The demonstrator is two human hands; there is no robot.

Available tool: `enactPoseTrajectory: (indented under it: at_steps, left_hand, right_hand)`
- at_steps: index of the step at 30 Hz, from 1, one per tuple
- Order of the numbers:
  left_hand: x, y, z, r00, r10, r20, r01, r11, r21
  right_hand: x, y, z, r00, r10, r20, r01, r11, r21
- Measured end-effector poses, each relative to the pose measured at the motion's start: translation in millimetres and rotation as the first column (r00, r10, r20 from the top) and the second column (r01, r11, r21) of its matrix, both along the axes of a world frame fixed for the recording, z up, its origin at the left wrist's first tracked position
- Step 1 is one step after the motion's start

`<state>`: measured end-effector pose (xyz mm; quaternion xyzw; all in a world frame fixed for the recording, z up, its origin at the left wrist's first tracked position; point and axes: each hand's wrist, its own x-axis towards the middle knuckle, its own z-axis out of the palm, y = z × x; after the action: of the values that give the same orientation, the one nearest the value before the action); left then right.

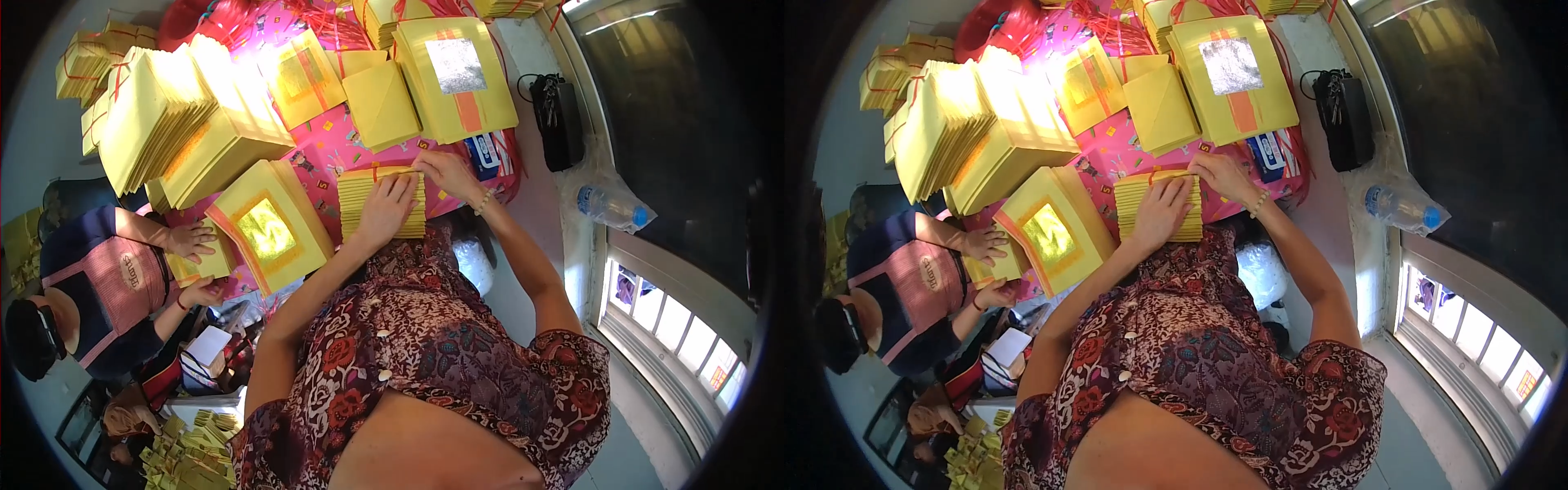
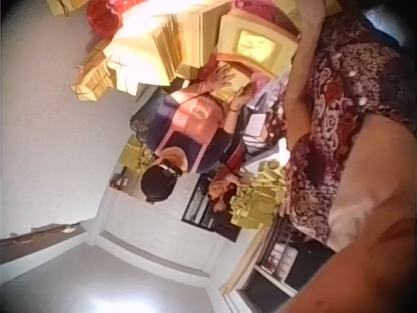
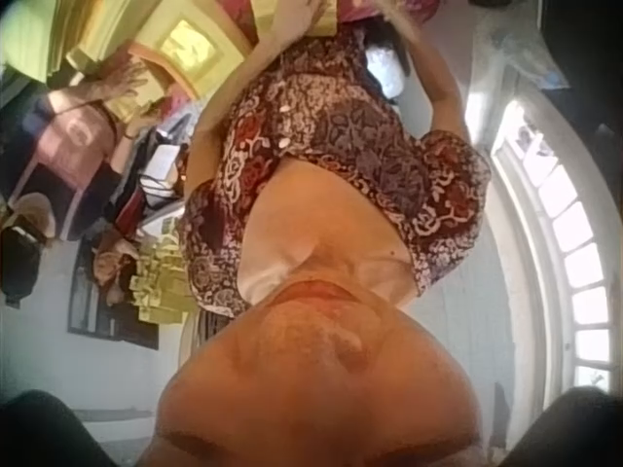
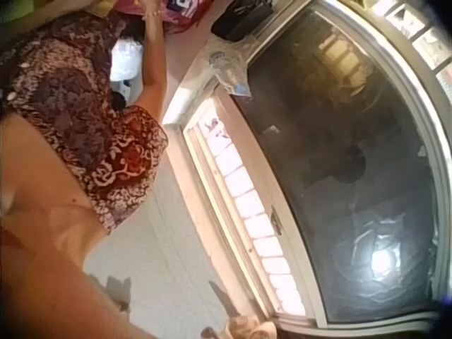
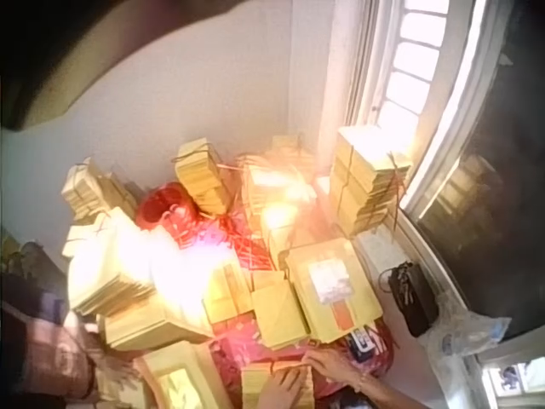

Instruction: Bundling and tying stacks of yellow joss paper with red string.

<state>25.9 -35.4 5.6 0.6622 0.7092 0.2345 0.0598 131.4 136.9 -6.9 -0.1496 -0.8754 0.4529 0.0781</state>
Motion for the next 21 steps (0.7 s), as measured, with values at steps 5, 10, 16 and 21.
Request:
enactPoseTrajectory:
  at_steps: [5,10,16,21]
  left_hand:
    - [0.9,-0.2,-1.4,1.000,0.005,0.002,-0.005,1.000,-0.015]
    - [1.7,-0.7,-2.4,1.000,0.014,0.008,-0.014,1.000,-0.001]
    - [2.8,-0.9,-2.2,0.999,0.027,0.034,-0.027,1.000,0.015]
    - [-2.2,-0.6,-0.6,0.993,0.024,0.115,-0.022,1.000,-0.020]
  right_hand:
    - [3.9,-1.7,-3.4,1.000,-0.014,-0.023,0.016,0.997,0.071]
    - [3.9,-3.3,-2.8,1.000,-0.024,-0.007,0.025,0.992,0.126]
    - [6.0,-3.4,-2.1,1.000,-0.017,-0.015,0.018,0.992,0.125]
    - [9.2,-6.2,-0.1,0.996,-0.046,0.074,0.049,0.998,-0.039]
